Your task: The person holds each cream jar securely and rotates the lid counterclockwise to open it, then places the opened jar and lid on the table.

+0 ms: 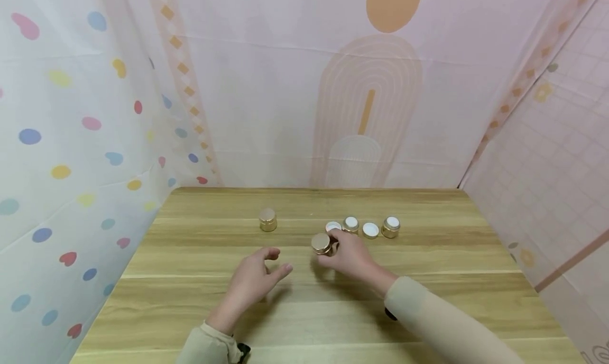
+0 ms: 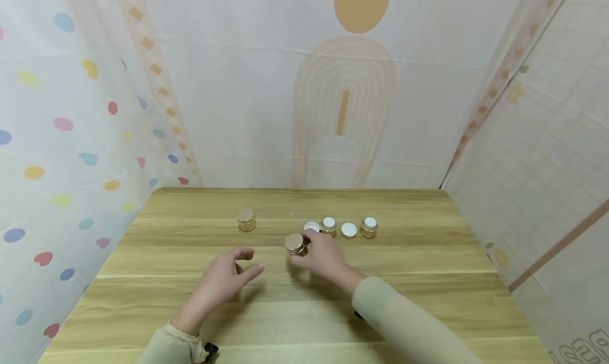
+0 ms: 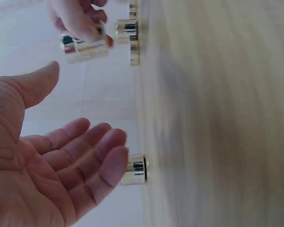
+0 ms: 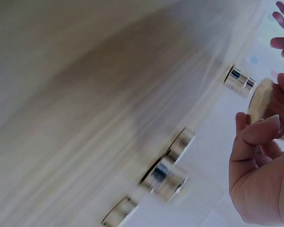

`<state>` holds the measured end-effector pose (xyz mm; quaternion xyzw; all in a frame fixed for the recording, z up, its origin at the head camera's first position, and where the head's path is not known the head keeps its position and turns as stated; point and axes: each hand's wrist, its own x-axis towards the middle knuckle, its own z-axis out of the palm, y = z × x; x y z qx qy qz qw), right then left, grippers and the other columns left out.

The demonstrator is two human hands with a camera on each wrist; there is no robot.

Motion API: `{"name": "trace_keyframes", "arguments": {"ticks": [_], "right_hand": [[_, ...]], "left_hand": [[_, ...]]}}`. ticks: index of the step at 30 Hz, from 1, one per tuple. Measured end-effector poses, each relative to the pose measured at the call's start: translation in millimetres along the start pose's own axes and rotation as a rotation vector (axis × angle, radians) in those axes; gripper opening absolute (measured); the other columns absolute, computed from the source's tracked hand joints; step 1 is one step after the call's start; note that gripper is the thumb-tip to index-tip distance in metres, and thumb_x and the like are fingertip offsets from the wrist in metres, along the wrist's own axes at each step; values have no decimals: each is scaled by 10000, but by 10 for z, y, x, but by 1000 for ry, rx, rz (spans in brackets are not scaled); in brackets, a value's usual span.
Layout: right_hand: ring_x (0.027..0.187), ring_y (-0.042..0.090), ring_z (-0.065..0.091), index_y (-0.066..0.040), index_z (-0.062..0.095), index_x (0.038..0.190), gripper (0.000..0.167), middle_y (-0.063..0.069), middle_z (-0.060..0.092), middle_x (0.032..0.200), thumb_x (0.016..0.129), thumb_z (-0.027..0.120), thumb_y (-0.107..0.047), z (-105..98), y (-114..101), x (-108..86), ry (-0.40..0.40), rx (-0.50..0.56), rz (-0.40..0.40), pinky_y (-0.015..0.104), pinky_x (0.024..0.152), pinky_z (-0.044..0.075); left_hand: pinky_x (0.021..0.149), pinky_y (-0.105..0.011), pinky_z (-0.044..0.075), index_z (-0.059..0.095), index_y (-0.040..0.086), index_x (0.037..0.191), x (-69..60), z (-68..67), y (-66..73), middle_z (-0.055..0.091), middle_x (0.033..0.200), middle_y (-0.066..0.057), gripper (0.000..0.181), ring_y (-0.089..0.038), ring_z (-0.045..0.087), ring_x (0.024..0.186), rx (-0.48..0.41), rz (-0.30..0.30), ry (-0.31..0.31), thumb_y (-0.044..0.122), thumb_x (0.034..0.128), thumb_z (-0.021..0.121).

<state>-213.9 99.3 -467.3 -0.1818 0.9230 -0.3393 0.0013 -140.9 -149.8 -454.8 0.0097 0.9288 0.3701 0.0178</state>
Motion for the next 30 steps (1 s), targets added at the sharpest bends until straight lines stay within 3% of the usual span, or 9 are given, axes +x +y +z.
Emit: {"name": "trace_keyframes", "arguments": {"ticks": [4, 7, 15, 21, 25, 30], "right_hand": [[727, 75, 542, -199, 725, 1048, 349, -92, 653, 833, 807, 918, -361, -112, 60, -158, -20, 28, 10, 234, 634, 459], [719, 59, 547, -229, 734, 1000, 291, -113, 655, 817, 820, 917, -367, -170, 75, -256, -49, 59, -22, 214, 622, 465], [659, 45, 532, -235, 732, 976, 237, -141, 634, 781, 832, 886, -343, -197, -4, -365, -88, -28, -194, 184, 560, 451], [711, 49, 598, -268, 770, 1069, 275, -155, 699, 846, 837, 879, -367, -187, -85, -370, -101, -87, -240, 181, 619, 490], [764, 61, 638, -241, 783, 1173, 382, -128, 766, 951, 833, 882, -385, -169, -113, -371, -83, -126, -287, 181, 672, 494], [790, 95, 656, -223, 784, 1175, 396, -107, 776, 988, 827, 880, -385, -154, -132, -373, -65, -142, -316, 180, 684, 486]], "left_hand": [[706, -298, 535, 693, 76, 1351, 8, 35, 45, 761, 1296, -72, 506, -102, 645, 854, -31, 60, -2, 376, 961, 809], [725, -288, 536, 680, 103, 1387, 24, 51, 98, 759, 1312, -55, 527, -104, 653, 903, -35, 129, -2, 362, 951, 823], [758, -265, 561, 598, 103, 1504, 62, 34, 313, 742, 1348, -42, 674, -146, 697, 982, 72, 377, -43, 383, 936, 828], [760, -288, 566, 662, 97, 1430, 85, 23, 421, 757, 1312, -62, 596, -159, 691, 961, 108, 433, -83, 392, 938, 823], [738, -281, 552, 686, 101, 1395, 97, 51, 416, 764, 1278, -56, 547, -160, 682, 934, 130, 460, -92, 387, 947, 817], [748, -275, 560, 688, 110, 1392, 95, 63, 403, 764, 1292, -58, 529, -146, 677, 921, 137, 477, -98, 368, 949, 817]]}}
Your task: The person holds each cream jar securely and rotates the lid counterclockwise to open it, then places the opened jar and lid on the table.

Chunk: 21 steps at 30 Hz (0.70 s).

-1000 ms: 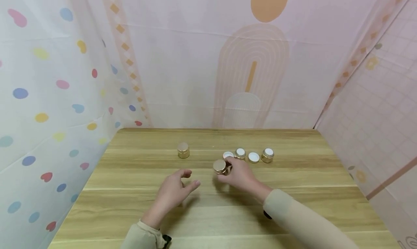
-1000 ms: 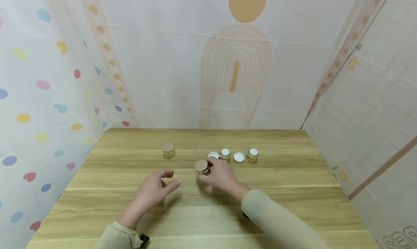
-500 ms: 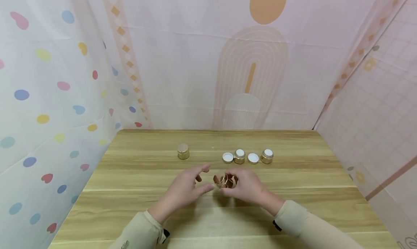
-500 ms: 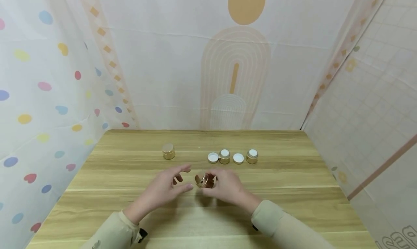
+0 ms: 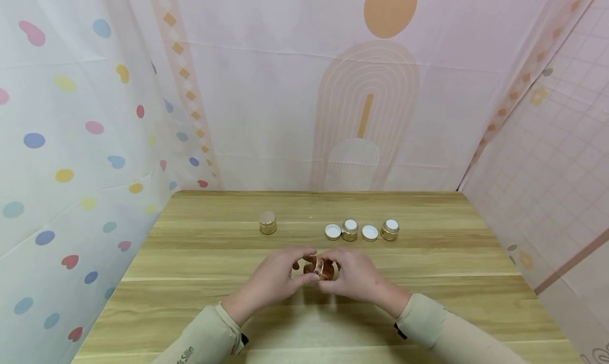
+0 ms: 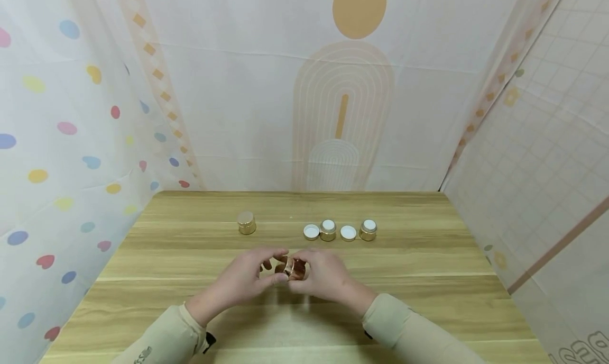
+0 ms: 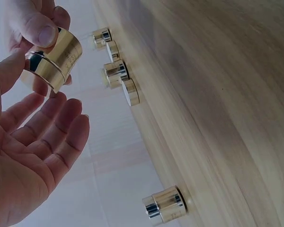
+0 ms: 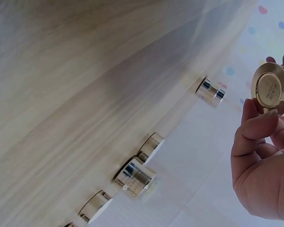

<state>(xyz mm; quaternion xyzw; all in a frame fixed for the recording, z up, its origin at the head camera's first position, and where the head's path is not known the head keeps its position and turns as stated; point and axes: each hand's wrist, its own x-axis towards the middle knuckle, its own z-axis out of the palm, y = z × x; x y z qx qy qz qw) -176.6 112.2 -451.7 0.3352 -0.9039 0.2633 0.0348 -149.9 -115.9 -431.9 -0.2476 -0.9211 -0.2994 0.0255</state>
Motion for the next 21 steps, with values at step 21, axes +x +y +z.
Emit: {"name": "trace_keyframes", "arguments": {"ticks": [21], "right_hand": [[604, -72, 443, -233, 780, 1200, 340, -188, 603, 701, 908, 857, -389, -4, -23, 28, -87, 78, -95, 131, 534, 392]], "left_hand": [[777, -242, 572, 664, 146, 1344, -33, 2, -112, 743, 1056, 58, 381, -70, 667, 897, 1, 134, -60, 345, 1026, 730]]}}
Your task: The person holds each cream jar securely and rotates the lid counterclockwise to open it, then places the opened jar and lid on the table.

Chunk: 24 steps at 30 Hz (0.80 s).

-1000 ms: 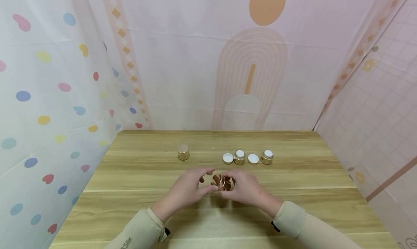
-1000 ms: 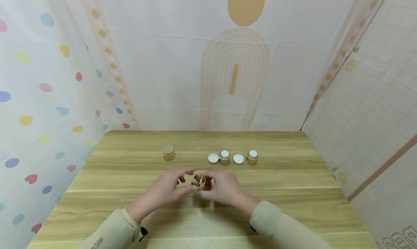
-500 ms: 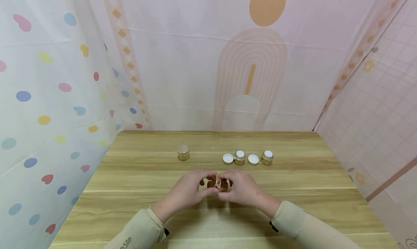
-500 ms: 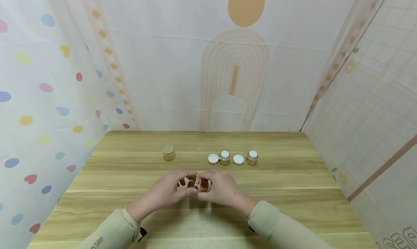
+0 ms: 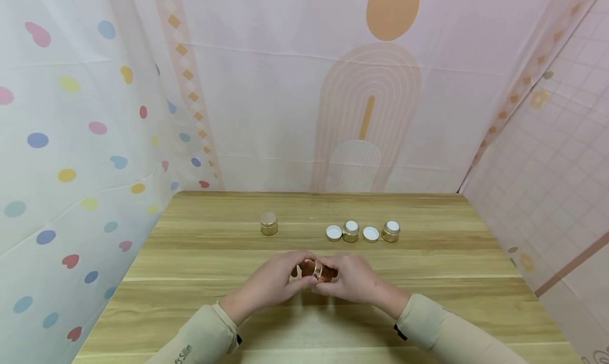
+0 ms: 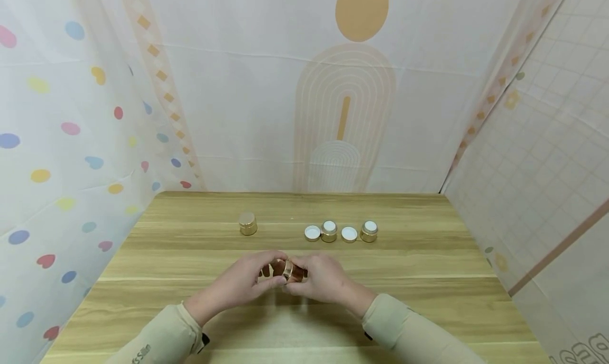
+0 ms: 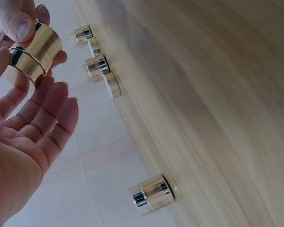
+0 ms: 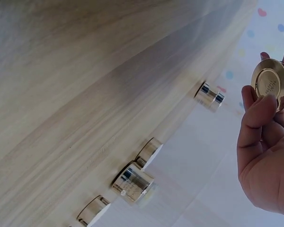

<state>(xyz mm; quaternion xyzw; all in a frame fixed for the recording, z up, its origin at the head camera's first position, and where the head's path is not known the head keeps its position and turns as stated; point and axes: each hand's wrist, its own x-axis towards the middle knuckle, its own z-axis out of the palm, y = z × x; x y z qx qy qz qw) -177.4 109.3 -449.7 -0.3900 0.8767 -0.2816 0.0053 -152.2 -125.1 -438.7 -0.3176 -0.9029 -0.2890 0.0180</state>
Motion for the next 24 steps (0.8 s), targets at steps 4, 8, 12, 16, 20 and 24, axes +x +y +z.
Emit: {"name": "trace_keyframes", "arguments": {"ticks": [4, 8, 12, 16, 20, 24], "right_hand": [[592, -72, 418, -232, 777, 1170, 317, -184, 580, 680, 912, 856, -398, 11, 0, -2, 15, -2, -31, 120, 516, 364], [587, -83, 390, -224, 775, 1181, 324, -175, 578, 678, 917, 852, -396, 21, 0, -10, 26, 1, -40, 111, 502, 340], [588, -96, 385, -198, 773, 1267, 404, -159, 645, 715, 914, 859, -376, 26, -6, -17, 34, -4, -46, 98, 496, 338], [590, -94, 379, -177, 751, 1338, 478, -147, 647, 716, 913, 860, -369, 33, -7, -21, 36, -25, -45, 93, 496, 331], [603, -81, 386, -154, 735, 1364, 507, -142, 614, 699, 921, 853, -371, 47, -3, -21, 41, -52, -45, 102, 502, 347], [625, -75, 413, -146, 753, 1297, 435, -132, 620, 702, 933, 842, -367, 64, -1, -11, 53, -73, -61, 103, 523, 383]], "left_hand": [[888, -325, 614, 632, 135, 1377, -17, 41, -28, 745, 1183, 16, 396, -111, 698, 1021, 8, 18, -10, 354, 1052, 686], [984, -410, 612, 607, 130, 1394, -34, 73, -40, 730, 1278, -49, 405, -180, 707, 1145, 22, 41, -3, 370, 1070, 650], [996, -423, 606, 590, 130, 1396, -41, 96, -44, 712, 1291, -65, 394, -190, 693, 1164, 20, 44, -7, 371, 1087, 618], [994, -437, 606, 574, 108, 1400, -42, 117, -41, 694, 1299, -90, 392, -213, 686, 1171, 26, 37, -20, 359, 1100, 597], [1002, -446, 604, 566, 90, 1390, -38, 127, -35, 683, 1309, -119, 376, -237, 681, 1188, 32, 38, -25, 333, 1104, 595], [974, -427, 610, 561, 82, 1392, -32, 135, -36, 680, 1284, -115, 377, -220, 676, 1154, 34, 35, -29, 318, 1101, 603]]}}
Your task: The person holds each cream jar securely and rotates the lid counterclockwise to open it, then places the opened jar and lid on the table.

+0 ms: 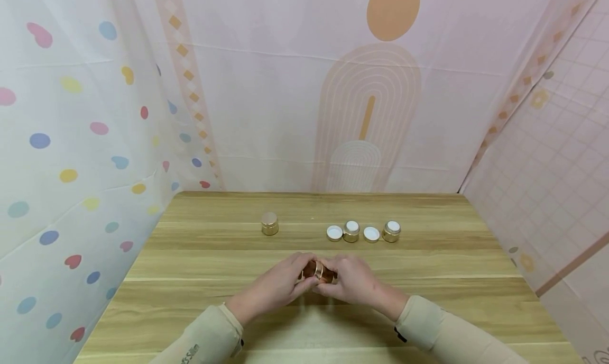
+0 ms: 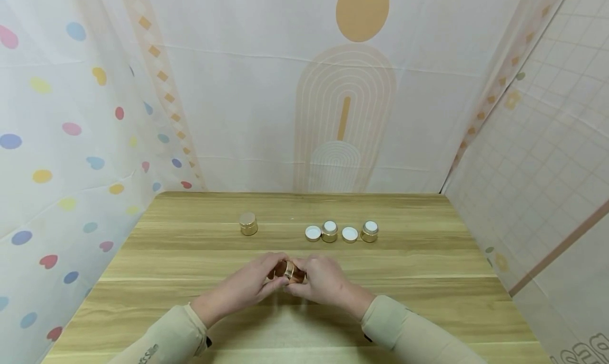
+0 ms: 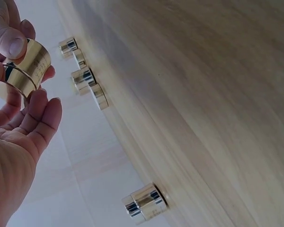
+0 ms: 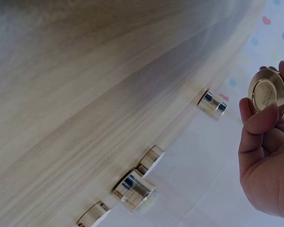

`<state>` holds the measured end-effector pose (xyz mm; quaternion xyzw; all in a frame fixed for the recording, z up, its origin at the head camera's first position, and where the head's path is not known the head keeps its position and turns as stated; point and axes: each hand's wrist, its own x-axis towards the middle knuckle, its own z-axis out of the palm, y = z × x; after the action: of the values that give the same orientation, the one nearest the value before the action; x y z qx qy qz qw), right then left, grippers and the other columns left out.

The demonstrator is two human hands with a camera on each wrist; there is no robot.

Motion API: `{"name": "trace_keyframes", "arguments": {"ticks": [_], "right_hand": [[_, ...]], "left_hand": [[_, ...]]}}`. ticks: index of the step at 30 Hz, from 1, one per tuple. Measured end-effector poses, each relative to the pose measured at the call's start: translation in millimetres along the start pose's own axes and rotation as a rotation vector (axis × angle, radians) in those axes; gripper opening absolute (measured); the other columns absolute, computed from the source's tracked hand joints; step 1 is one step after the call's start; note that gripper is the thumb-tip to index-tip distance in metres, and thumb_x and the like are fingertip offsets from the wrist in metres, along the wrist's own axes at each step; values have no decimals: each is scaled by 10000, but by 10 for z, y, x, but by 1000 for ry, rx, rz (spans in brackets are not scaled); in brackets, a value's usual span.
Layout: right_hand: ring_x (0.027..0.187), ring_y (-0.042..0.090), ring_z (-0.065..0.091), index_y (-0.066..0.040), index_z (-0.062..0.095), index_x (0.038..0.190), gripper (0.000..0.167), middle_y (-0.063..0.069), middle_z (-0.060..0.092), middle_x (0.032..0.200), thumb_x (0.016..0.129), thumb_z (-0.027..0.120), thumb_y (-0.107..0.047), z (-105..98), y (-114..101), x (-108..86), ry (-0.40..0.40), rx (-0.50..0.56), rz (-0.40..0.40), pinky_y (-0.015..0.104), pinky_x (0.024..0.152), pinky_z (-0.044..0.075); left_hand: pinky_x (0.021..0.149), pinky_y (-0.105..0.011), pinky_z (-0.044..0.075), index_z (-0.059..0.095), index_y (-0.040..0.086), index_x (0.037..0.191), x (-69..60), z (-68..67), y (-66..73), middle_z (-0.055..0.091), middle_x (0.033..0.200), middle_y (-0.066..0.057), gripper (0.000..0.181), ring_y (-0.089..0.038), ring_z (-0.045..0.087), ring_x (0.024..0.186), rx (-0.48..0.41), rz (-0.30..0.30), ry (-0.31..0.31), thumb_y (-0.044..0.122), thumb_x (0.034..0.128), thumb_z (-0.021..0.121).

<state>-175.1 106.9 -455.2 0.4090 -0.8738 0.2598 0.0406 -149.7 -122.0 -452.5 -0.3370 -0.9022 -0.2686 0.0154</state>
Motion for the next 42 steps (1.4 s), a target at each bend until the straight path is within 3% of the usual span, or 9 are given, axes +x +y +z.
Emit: {"name": "trace_keyframes", "arguments": {"ticks": [7, 13, 17, 23, 27, 31, 36, 39, 42], "right_hand": [[622, -73, 421, -127, 751, 1243, 373, -113, 647, 749, 936, 843, -319, 8, -12, -9, -14, 47, 2, 100, 514, 406], [625, -72, 407, -129, 741, 1209, 332, -121, 589, 728, 939, 843, -293, 10, -20, -9, -10, 69, -2, 93, 517, 381], [617, -78, 394, -141, 738, 1121, 256, -116, 567, 703, 929, 851, -268, 23, -36, -1, 8, 70, -23, 84, 510, 373], [625, -60, 434, -147, 732, 1020, 186, -88, 589, 690, 915, 860, -231, 48, -46, 16, 31, 68, -17, 82, 524, 411], [645, -38, 507, -156, 770, 1024, 163, -79, 665, 728, 892, 861, -184, 37, -29, 29, 55, 146, 65, 122, 548, 478], [705, 60, 612, -162, 807, 1085, 192, -25, 734, 825, 903, 858, -194, -11, -5, 45, 66, 362, 203, 184, 596, 543], [794, 178, 650, -96, 800, 1188, 324, 18, 737, 886, 906, 871, -239, -72, 13, 59, 34, 560, 321, 200, 651, 549], [797, 174, 650, -83, 786, 1240, 400, 23, 745, 899, 889, 886, -246, -88, 7, 62, 8, 593, 339, 199, 654, 547], [780, 143, 643, -139, 806, 1177, 342, -4, 738, 886, 874, 899, -269, -92, -4, 67, -18, 599, 345, 200, 645, 544]], "left_hand": [[971, -442, 603, 501, 25, 1391, 14, 70, -61, 655, 1248, -169, 379, -264, 664, 1152, 101, 84, -4, 290, 1125, 549], [1008, -458, 587, 484, -5, 1409, 11, 103, -93, 652, 1268, -177, 396, -286, 662, 1174, 119, 139, 30, 265, 1125, 541], [1007, -456, 580, 487, -9, 1398, 3, 114, -90, 647, 1254, -162, 389, -279, 654, 1174, 103, 119, 27, 259, 1123, 545], [911, -391, 552, 505, 1, 1341, -1, 105, -52, 616, 1156, -76, 362, -175, 593, 1070, 33, -4, -7, 295, 1133, 528], [1029, -465, 564, 511, 7, 1420, 5, 78, -15, 650, 1279, -126, 464, -241, 640, 1191, -62, -114, 13, 374, 1135, 503], [1109, -558, 533, 510, 39, 1517, 5, 46, -4, 653, 1425, -147, 571, -319, 632, 1308, -255, -200, 135, 395, 1083, 618], [1095, -519, 544, 575, 61, 1479, 26, 27, -20, 713, 1396, -96, 576, -268, 667, 1258, -529, -220, 264, 282, 990, 782], [1124, -501, 520, 585, 79, 1477, 27, 11, -9, 732, 1386, -47, 612, -250, 674, 1265, -597, -259, 285, 257, 946, 832], [1142, -498, 492, 575, 100, 1497, 18, -5, 0, 741, 1379, 7, 676, -237, 670, 1280, -600, -280, 281, 258, 908, 867]]}}
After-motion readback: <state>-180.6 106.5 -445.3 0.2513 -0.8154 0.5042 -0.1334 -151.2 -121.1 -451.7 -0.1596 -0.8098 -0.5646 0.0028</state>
